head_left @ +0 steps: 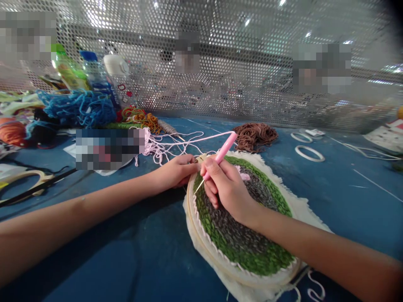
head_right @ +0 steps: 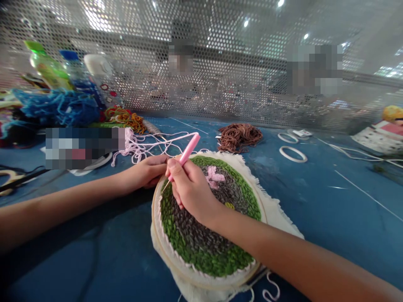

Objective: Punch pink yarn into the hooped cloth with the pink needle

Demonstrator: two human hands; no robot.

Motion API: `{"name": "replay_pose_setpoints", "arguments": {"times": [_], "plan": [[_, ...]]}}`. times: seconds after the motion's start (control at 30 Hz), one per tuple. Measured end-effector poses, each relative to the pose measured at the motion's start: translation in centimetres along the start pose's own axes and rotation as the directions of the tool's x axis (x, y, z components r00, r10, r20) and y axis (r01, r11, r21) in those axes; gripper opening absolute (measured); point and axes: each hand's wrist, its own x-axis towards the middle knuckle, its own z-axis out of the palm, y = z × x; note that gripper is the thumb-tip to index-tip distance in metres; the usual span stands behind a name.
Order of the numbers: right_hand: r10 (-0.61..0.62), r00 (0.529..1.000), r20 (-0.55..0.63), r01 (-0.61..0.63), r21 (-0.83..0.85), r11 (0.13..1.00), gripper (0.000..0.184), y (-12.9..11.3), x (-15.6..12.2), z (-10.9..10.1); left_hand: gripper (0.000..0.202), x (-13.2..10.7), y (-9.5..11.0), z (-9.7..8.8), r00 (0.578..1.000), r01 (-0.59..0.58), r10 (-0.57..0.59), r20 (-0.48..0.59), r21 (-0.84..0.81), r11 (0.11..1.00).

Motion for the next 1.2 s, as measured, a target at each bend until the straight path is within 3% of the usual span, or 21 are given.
{"name": "replay_pose_setpoints", "arguments": {"times": [0.13, 0.3, 0.47, 0.57, 0.67, 0.77, 0.83, 0.97, 1.2], "plan": [[-0.032, 0.999, 0.02, 0.034, -0.067, 0.997, 0.026, -0.2, -0.2, 0.0, 0.019, 0.3, -0.2, 0.0, 1.0, -0.015, 0.015, 0.005, -0.011, 1.0], [-0.158, 0.984, 0.08, 0.173, -0.24, 0.955, 0.024, -0.2, -0.5, 0.1, 0.015, 0.5, -0.4, -0.1, 1.0, 0.0, 0.0, -0.016, -0.003, 1.0], [-0.177, 0.984, 0.031, 0.18, -0.207, 0.962, 0.024, -0.1, -0.1, -0.2, 0.016, 0.2, -0.2, 0.0, 1.0, 0.018, -0.019, -0.008, -0.026, 0.999], [-0.197, 0.98, 0.021, 0.195, -0.287, 0.938, 0.025, -0.3, 0.0, -0.2, 0.016, 0.4, -0.5, -0.1, 1.0, 0.012, -0.012, -0.005, -0.032, 0.999], [-0.191, 0.97, 0.149, 0.24, -0.484, 0.842, 0.026, -0.7, 0.0, 0.2, 0.018, 0.9, -1.1, -0.3, 0.999, -0.042, 0.042, -0.003, -0.038, 0.998], [-0.09, 0.957, 0.276, 0.249, -0.621, 0.743, 0.032, -0.7, 0.1, 0.4, 0.019, 1.4, -1.7, -0.5, 0.997, -0.074, 0.073, -0.019, -0.039, 0.996], [-0.056, 0.968, 0.244, 0.192, -0.584, 0.788, 0.035, -0.6, 0.2, 0.2, 0.018, 1.3, -1.6, -0.4, 0.998, -0.065, 0.064, -0.014, -0.043, 0.997], [-0.038, 0.995, 0.093, 0.063, -0.28, 0.958, 0.032, 0.0, 0.4, -0.3, 0.012, 0.6, -0.6, 0.0, 1.0, -0.01, 0.012, 0.027, -0.069, 0.998], [-0.034, 0.997, -0.063, 0.032, -0.028, 0.999, 0.029, 0.1, 0.3, -0.2, 0.018, 0.1, 0.0, 0.0, 1.0, 0.004, -0.003, 0.02, -0.041, 0.999]]}}
